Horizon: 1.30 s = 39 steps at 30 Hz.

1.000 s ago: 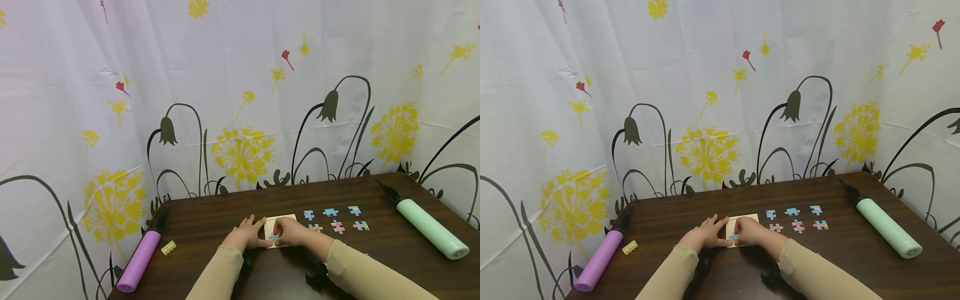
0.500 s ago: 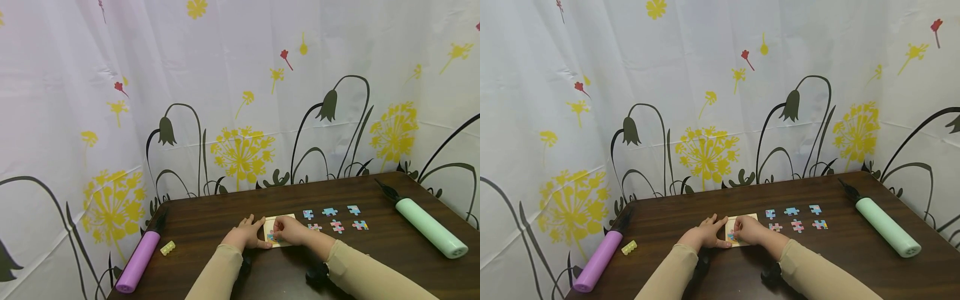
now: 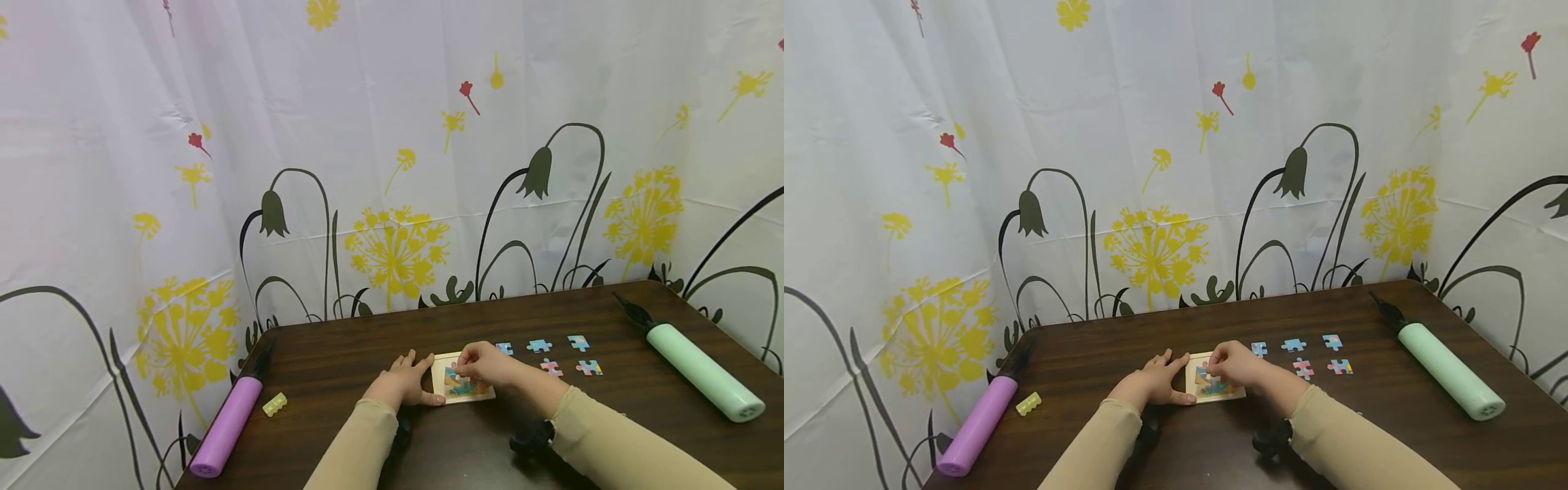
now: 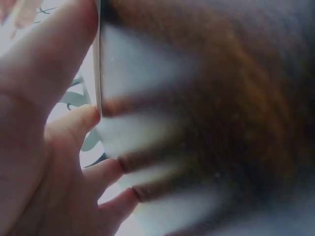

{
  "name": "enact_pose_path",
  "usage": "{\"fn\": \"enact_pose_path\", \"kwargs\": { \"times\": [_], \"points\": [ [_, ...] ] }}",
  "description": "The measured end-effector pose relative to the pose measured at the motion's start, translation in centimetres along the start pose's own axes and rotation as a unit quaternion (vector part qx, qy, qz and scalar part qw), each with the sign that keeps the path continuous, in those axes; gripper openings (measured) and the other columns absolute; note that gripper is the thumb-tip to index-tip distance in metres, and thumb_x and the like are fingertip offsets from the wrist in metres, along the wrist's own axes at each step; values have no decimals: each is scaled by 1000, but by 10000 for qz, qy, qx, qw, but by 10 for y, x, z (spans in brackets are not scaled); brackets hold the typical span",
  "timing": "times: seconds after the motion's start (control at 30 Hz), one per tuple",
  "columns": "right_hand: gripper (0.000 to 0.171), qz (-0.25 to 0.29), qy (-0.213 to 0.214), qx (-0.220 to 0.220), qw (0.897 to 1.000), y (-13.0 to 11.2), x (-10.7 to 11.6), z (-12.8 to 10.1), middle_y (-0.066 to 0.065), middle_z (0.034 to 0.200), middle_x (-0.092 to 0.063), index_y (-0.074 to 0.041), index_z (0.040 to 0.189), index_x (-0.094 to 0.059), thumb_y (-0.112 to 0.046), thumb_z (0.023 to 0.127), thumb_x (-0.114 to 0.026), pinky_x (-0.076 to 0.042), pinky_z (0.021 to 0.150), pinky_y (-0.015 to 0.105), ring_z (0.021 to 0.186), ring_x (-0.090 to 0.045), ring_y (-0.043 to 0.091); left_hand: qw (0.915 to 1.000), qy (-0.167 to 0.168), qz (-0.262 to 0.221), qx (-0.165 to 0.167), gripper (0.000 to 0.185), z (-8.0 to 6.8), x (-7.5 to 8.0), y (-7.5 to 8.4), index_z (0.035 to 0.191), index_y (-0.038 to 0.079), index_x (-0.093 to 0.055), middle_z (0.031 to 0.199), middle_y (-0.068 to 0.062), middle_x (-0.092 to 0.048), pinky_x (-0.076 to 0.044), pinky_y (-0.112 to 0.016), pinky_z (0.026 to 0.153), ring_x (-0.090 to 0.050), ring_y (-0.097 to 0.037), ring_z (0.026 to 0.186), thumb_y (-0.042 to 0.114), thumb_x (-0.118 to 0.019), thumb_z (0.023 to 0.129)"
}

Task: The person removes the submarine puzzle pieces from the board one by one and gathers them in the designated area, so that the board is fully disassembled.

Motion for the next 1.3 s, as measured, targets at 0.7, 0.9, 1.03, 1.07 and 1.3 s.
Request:
{"fn": "enact_pose_path", "kwargs": {
  "times": [0.7, 0.9, 1.03, 1.07, 1.3],
  "points": [
    [9, -974, -717, -162, 9925, 21, 67, -64, 2, 73, -56, 0, 80, -63, -2, 87, -69, -42, 54, 30, 61, -47, 14, 10000, 40, -79, 15, 92, -1, 1, 1, 155, 22, -37, 158, -20, -25, -23, -65, 108, -23, -41, 144, 55, -77, 78],
    [13, -1314, -449, -243, 9900, 35, 65, -65, 2, 71, -57, -3, 76, -62, 0, 87, -68, -38, 49, 28, 54, -47, 13, 10000, 9, -74, 25, 92, 0, 0, 1, 155, 23, -35, 159, -19, -24, -22, -64, 109, -22, -40, 145, 55, -76, 79],
    [14, -1462, -293, -203, 9886, 36, 64, -64, 2, 69, -55, -3, 76, -60, 3, 86, -67, -40, 49, 28, 53, -46, 13, 9999, 2, -114, 20, 92, -1, 1, 2, 155, 22, -36, 159, -19, -24, -22, -64, 109, -22, -41, 144, 56, -76, 79],
    [15, -1486, -268, -178, 9884, 35, 64, -63, 2, 69, -55, -3, 76, -60, 4, 86, -67, -40, 49, 29, 53, -46, 13, 9999, -1, -121, 19, 92, -1, 1, 2, 155, 22, -36, 159, -19, -24, -23, -64, 109, -22, -41, 144, 55, -77, 79],
    [16, -1523, -116, 20, 9883, 20, 61, -52, 1, 68, -56, -3, 76, -59, 5, 86, -68, -41, 51, 29, 56, -48, 13, 9999, 0, -117, 13, 92, -2, 3, 3, 155, 22, -37, 159, -20, -25, -24, -64, 108, -22, -42, 144, 54, -77, 78]
  ]
}}
Point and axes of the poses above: each hand's wrist, its own z-axis towards the middle knuckle, its own x-axis out of the back of the hand, y = z × x, the point moved 9 cm from there along z, towards the middle knuckle
